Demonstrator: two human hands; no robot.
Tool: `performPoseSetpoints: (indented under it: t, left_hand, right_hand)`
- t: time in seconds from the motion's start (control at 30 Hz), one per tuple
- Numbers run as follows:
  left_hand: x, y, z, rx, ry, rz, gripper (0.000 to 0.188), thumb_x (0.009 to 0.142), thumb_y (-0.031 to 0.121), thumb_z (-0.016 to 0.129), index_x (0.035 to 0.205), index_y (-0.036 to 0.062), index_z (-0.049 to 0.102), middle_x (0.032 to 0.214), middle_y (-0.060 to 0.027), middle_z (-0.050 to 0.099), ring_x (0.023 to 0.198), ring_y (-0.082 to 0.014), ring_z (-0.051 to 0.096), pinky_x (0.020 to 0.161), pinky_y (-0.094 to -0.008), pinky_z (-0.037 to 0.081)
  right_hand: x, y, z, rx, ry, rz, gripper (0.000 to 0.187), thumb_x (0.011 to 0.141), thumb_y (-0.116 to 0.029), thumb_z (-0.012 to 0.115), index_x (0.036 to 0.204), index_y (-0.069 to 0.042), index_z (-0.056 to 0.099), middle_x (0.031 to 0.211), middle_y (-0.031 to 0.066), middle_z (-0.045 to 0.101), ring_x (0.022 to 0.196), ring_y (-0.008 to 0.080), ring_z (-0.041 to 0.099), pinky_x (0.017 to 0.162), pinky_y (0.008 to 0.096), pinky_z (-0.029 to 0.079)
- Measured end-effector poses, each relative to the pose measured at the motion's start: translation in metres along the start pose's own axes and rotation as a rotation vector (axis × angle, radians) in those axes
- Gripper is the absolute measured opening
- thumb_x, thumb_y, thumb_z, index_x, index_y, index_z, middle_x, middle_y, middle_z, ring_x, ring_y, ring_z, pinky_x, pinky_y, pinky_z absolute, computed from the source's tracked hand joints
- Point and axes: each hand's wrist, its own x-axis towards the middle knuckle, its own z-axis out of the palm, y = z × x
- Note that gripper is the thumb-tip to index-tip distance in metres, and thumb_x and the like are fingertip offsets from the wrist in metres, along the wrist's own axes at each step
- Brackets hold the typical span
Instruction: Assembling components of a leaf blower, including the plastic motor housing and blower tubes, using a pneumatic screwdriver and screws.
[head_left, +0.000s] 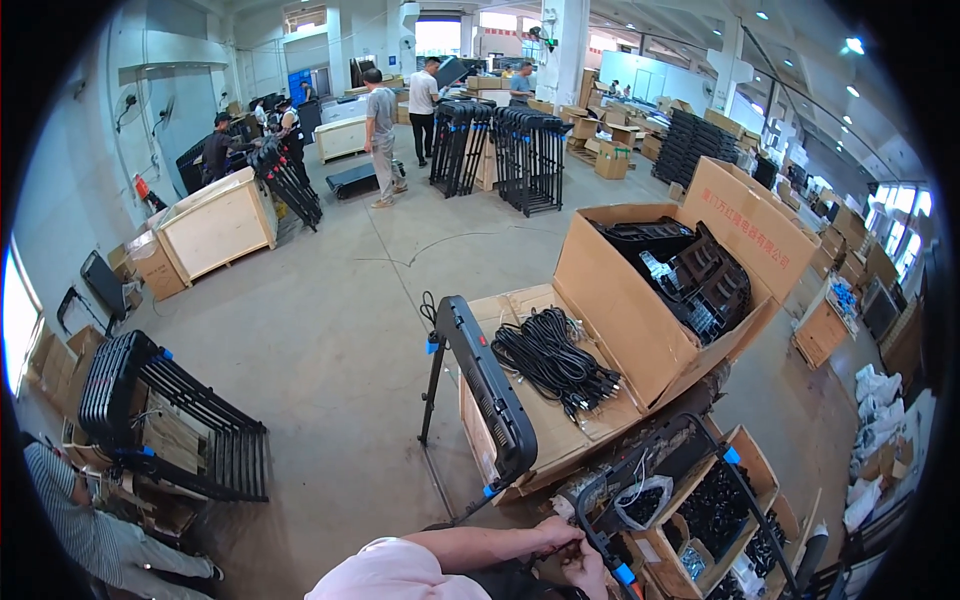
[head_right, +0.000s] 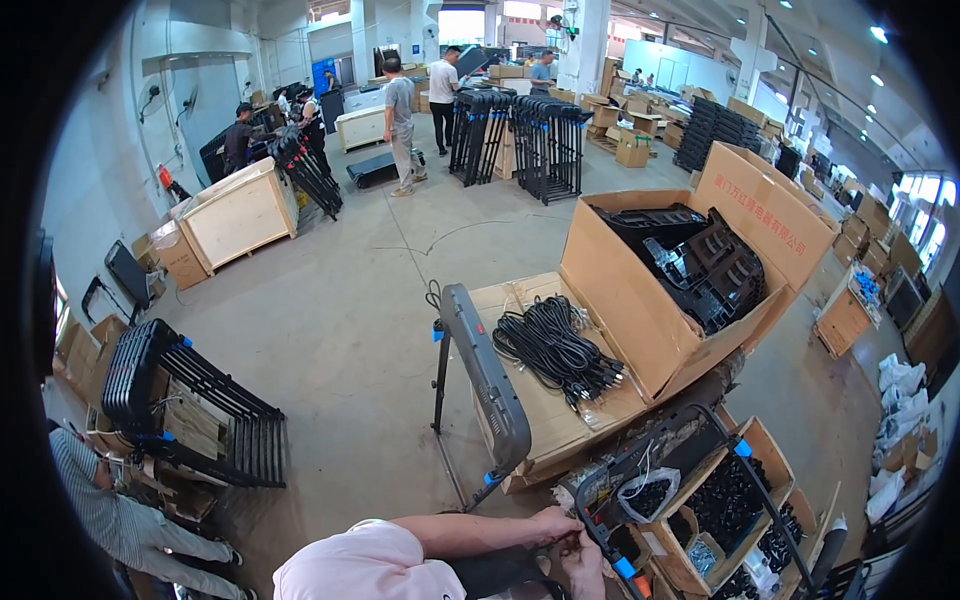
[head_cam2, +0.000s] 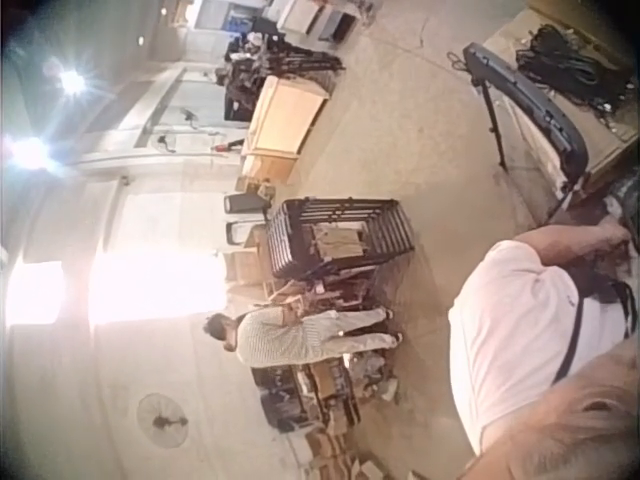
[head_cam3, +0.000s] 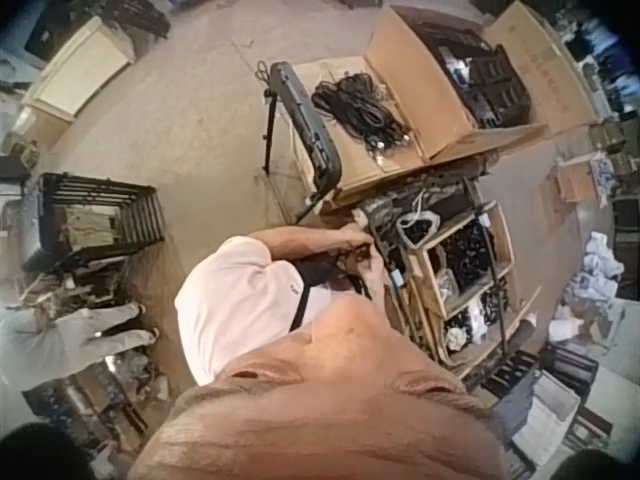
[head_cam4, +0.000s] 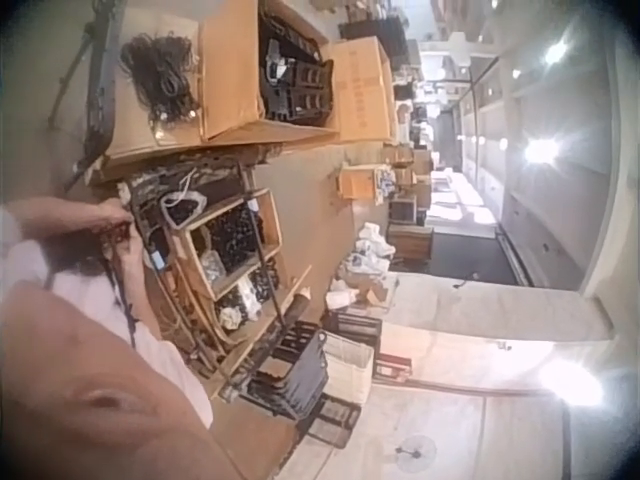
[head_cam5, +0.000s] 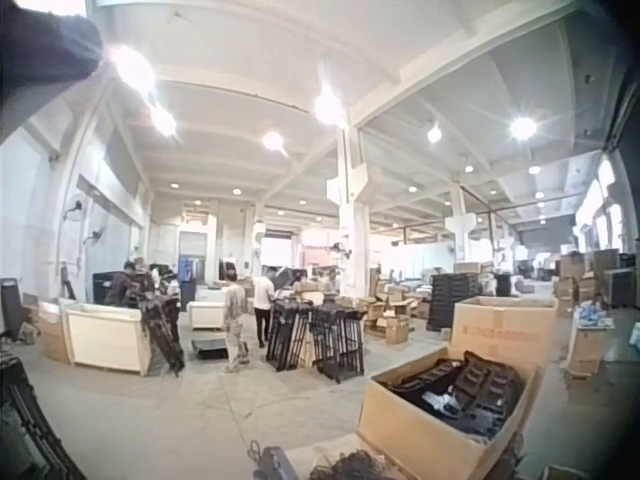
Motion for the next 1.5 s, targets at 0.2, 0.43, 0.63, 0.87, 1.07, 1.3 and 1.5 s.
performPoseSetpoints:
  t: [0.2, 0.43, 0.63, 0.87, 1.07, 1.3, 1.5]
  left_hand:
    - [-0.030, 0.010, -0.009, 0.152, -0.024, 0.035, 0.039, 0.091, 0.039, 0.076, 0.092, 0.0001, 0.080, 0.084, -0.0085, 0.078, 0.068, -0.0204, 0.073, 0.059, -0.0338, 0.057]
    - [0.010, -0.052, -0.001, 0.446, 0.055, 0.410, 0.039, 0.098, 0.048, 0.062, 0.116, 0.0174, 0.078, 0.099, -0.0138, 0.078, 0.090, -0.0299, 0.076, 0.083, -0.0437, 0.059]
    - [-0.005, -0.059, -0.004, 0.419, 0.154, 0.582, 0.041, 0.099, 0.047, 0.060, 0.129, 0.0212, 0.070, 0.111, -0.0178, 0.075, 0.104, -0.0388, 0.072, 0.091, -0.0492, 0.057]
    - [-0.001, -0.064, -0.012, 0.447, 0.197, 0.670, 0.042, 0.099, 0.046, 0.060, 0.131, 0.0200, 0.069, 0.113, -0.0208, 0.074, 0.105, -0.0411, 0.071, 0.092, -0.0509, 0.057]
    - [0.002, -0.064, -0.017, 0.351, 0.147, 0.741, 0.037, 0.098, 0.040, 0.061, 0.120, 0.0114, 0.074, 0.107, -0.0201, 0.075, 0.101, -0.0355, 0.074, 0.091, -0.0464, 0.057]
    - [0.012, -0.068, -0.018, 0.278, 0.004, 0.672, 0.035, 0.099, 0.038, 0.058, 0.112, 0.0101, 0.075, 0.102, -0.0177, 0.076, 0.097, -0.0301, 0.073, 0.089, -0.0429, 0.056]
    - [0.007, -0.049, -0.046, 0.246, -0.143, 0.602, 0.034, 0.095, 0.028, 0.067, 0.121, 0.0061, 0.074, 0.110, -0.0175, 0.076, 0.100, -0.0265, 0.071, 0.090, -0.0429, 0.057]
  right_hand:
    - [-0.023, -0.003, 0.011, -0.330, -0.051, -0.094, 0.010, 0.102, -0.028, 0.065, 0.102, -0.021, 0.072, 0.085, -0.0062, 0.068, 0.074, 0.0114, 0.057, 0.063, 0.0313, 0.036]
    - [-0.074, -0.059, 0.067, -1.649, 0.009, -0.633, 0.032, 0.097, -0.025, 0.063, 0.120, -0.005, 0.074, 0.107, 0.0091, 0.074, 0.102, 0.0268, 0.072, 0.085, 0.0395, 0.057]
    - [-0.052, -0.093, 0.112, -2.165, -0.395, -0.816, 0.030, 0.093, -0.024, 0.065, 0.117, -0.011, 0.074, 0.111, 0.0168, 0.074, 0.104, 0.0379, 0.071, 0.090, 0.0469, 0.057]
    - [-0.049, -0.101, 0.162, -2.689, -0.611, -0.264, 0.033, 0.092, -0.025, 0.066, 0.121, -0.009, 0.070, 0.111, 0.0182, 0.074, 0.105, 0.0384, 0.071, 0.090, 0.0479, 0.058]
    - [-0.042, -0.108, 0.129, -2.627, -0.916, -0.876, 0.023, 0.093, -0.021, 0.065, 0.110, -0.006, 0.069, 0.109, 0.0179, 0.072, 0.107, 0.0387, 0.069, 0.092, 0.0491, 0.056]
    - [-0.047, -0.116, 0.102, -2.262, -0.747, -0.808, 0.020, 0.093, -0.020, 0.065, 0.106, -0.007, 0.074, 0.103, 0.0185, 0.072, 0.102, 0.0392, 0.069, 0.089, 0.0475, 0.056]
    - [-0.046, -0.119, 0.116, -1.939, -0.696, -0.875, 0.016, 0.093, -0.015, 0.068, 0.104, -0.004, 0.071, 0.097, 0.0179, 0.069, 0.094, 0.0392, 0.068, 0.082, 0.0455, 0.055]
